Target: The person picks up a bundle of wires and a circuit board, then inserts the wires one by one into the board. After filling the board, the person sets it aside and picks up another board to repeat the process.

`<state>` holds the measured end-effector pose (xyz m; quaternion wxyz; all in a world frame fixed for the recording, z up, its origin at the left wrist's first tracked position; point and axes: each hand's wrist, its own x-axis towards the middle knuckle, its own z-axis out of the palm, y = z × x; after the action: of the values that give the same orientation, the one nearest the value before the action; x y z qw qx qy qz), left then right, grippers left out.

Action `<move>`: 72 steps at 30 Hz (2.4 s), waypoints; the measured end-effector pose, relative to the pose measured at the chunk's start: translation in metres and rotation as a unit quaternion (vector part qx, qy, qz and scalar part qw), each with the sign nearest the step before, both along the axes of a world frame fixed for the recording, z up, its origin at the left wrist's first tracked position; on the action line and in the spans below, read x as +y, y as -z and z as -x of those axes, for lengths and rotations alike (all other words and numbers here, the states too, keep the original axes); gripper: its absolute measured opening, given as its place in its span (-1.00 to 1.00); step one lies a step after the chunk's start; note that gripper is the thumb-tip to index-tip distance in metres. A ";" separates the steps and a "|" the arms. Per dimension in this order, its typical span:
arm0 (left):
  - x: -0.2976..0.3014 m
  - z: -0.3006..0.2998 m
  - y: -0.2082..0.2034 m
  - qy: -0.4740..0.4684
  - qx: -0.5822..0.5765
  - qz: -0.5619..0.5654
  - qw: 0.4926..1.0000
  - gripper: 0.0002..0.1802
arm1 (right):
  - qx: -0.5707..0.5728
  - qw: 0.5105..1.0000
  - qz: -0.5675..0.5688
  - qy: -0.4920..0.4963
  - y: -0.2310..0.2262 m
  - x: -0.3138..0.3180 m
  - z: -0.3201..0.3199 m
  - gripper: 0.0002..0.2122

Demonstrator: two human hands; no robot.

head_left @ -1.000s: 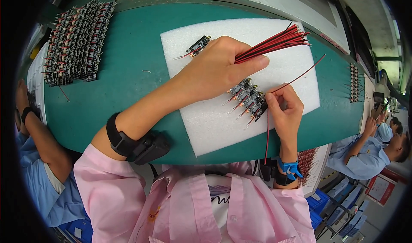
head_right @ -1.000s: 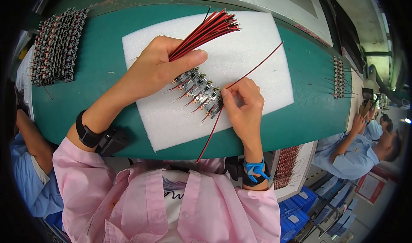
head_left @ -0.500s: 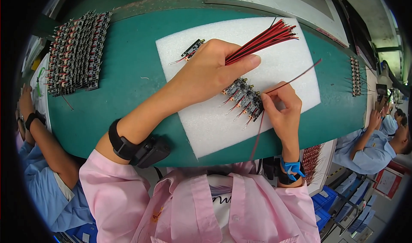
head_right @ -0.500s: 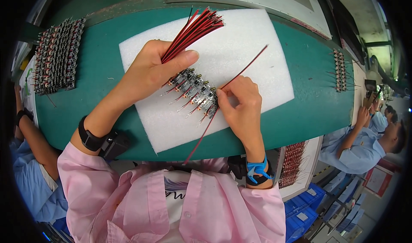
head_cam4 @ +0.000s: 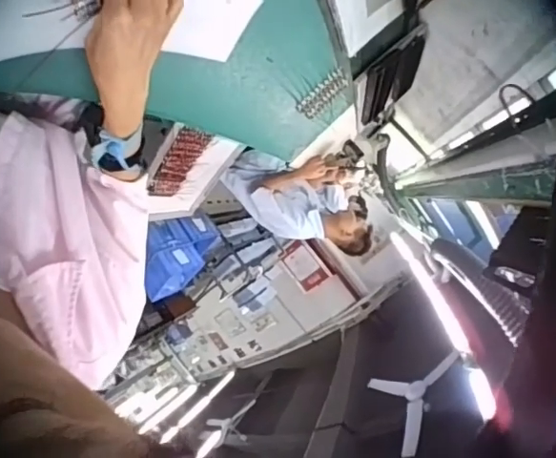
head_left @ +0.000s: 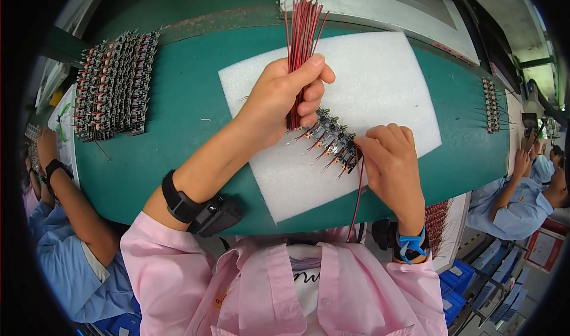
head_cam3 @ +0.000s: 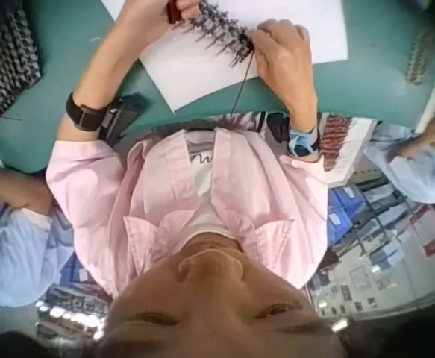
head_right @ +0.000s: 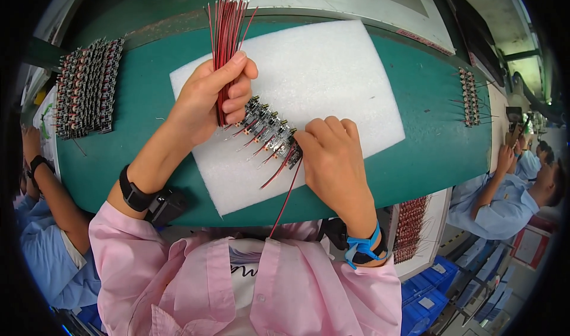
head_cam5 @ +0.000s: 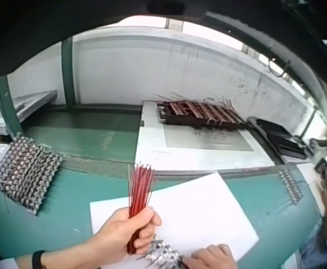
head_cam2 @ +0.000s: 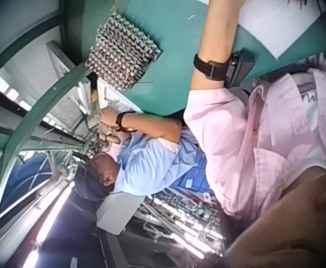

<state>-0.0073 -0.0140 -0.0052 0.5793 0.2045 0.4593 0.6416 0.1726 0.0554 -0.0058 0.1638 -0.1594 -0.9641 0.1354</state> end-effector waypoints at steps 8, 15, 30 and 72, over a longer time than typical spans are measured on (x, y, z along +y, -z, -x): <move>0.012 -0.009 0.004 0.004 -0.101 -0.038 0.994 -0.70 | 0.025 0.998 0.061 0.009 -0.009 0.004 0.003 -0.91; 0.021 -0.031 0.004 0.010 -0.082 -0.065 0.994 -0.61 | 0.097 0.920 0.371 0.079 -0.014 0.007 0.034 -0.95; 0.016 -0.031 0.001 -0.049 -0.026 -0.065 0.996 -0.57 | 0.150 0.795 0.582 0.082 -0.017 0.016 0.030 -0.90; -0.003 -0.021 -0.007 0.067 0.246 -0.033 0.966 -0.74 | 0.298 0.745 0.585 0.120 -0.014 0.003 0.028 -0.92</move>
<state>0.0139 -0.0173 0.0019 0.4827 0.4054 0.5517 0.5462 0.1444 0.0582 0.0086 0.3325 -0.2898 -0.5709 0.6925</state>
